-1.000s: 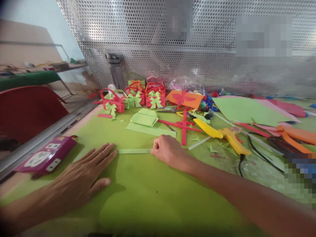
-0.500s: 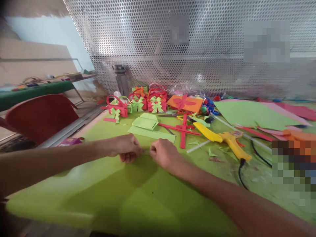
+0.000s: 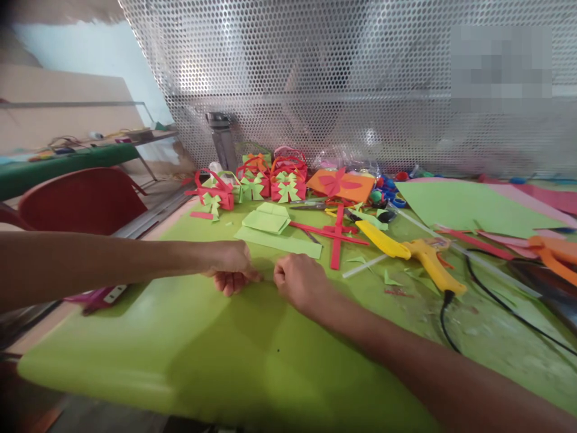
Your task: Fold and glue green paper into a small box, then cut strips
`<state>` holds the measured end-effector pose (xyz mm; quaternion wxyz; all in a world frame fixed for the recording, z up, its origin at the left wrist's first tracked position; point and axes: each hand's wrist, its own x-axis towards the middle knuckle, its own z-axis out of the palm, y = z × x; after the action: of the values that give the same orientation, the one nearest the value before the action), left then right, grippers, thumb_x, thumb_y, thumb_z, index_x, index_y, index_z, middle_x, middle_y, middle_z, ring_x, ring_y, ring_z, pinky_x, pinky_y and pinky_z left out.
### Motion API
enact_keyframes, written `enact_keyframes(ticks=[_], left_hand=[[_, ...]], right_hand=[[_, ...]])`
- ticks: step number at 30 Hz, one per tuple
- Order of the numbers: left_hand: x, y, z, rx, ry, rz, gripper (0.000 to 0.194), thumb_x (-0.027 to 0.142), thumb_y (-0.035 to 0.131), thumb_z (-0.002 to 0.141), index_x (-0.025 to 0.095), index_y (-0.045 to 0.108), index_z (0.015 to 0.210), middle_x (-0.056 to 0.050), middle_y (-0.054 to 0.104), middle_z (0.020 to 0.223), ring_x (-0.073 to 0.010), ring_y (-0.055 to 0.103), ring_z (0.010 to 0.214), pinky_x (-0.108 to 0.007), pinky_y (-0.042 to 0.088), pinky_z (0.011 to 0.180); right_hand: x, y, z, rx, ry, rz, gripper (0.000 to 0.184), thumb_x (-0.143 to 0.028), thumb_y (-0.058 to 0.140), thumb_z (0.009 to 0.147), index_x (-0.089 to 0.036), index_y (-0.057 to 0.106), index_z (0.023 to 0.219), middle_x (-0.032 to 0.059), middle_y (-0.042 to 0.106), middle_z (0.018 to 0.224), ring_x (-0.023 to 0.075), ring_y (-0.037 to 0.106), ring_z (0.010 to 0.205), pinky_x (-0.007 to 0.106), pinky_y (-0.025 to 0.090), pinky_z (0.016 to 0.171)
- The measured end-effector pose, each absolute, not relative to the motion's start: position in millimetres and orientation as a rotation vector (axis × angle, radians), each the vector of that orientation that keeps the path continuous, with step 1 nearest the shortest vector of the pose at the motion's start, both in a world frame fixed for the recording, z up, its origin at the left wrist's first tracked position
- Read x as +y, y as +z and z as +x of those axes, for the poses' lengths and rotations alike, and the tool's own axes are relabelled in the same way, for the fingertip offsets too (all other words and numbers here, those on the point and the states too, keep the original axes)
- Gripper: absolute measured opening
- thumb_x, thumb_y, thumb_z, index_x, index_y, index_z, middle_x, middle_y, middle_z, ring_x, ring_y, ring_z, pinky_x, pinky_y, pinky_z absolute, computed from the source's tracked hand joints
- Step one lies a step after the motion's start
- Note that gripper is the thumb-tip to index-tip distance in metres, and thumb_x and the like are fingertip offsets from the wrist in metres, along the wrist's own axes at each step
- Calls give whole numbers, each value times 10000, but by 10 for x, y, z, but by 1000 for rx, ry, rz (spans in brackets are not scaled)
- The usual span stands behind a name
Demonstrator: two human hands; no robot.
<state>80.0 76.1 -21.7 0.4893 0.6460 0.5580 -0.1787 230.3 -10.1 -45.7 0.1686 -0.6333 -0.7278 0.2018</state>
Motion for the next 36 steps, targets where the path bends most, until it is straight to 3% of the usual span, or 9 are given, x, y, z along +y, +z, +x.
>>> enact_keyframes(ticks=[6,13,30,36], left_hand=[[801,-205,605,1384,-401,1539,311,304,673,677,128,555,450,-29,566,415,-107,530,347,-184,397,333],[854,-200,387,1446,-388,1492,284,235,625,691,132,544,439,-27,551,381,-111,515,317,-181,380,302],[966,-53,-179,1541,-338,1477,300,287,656,666,138,514,448,-14,505,369,-100,458,299,-184,308,287],[882,134,402,1307,-157,1606,190,313,597,750,160,548,649,21,617,516,-73,539,402,-170,416,411]], right_hand=[[-120,-451,2299,-2078,554,-1811,170,-117,460,694,-179,478,537,-8,549,549,93,459,507,221,278,487],[-117,-445,2285,-2086,556,-1833,191,-105,452,702,-180,468,527,-16,528,521,90,436,482,221,276,477],[-104,-451,2269,-2068,578,-1836,209,-74,445,680,-175,444,497,-23,501,497,82,432,464,212,290,473],[-98,-502,2286,-2081,540,-1833,176,-84,460,667,-172,497,519,-20,515,510,86,422,480,218,284,483]])
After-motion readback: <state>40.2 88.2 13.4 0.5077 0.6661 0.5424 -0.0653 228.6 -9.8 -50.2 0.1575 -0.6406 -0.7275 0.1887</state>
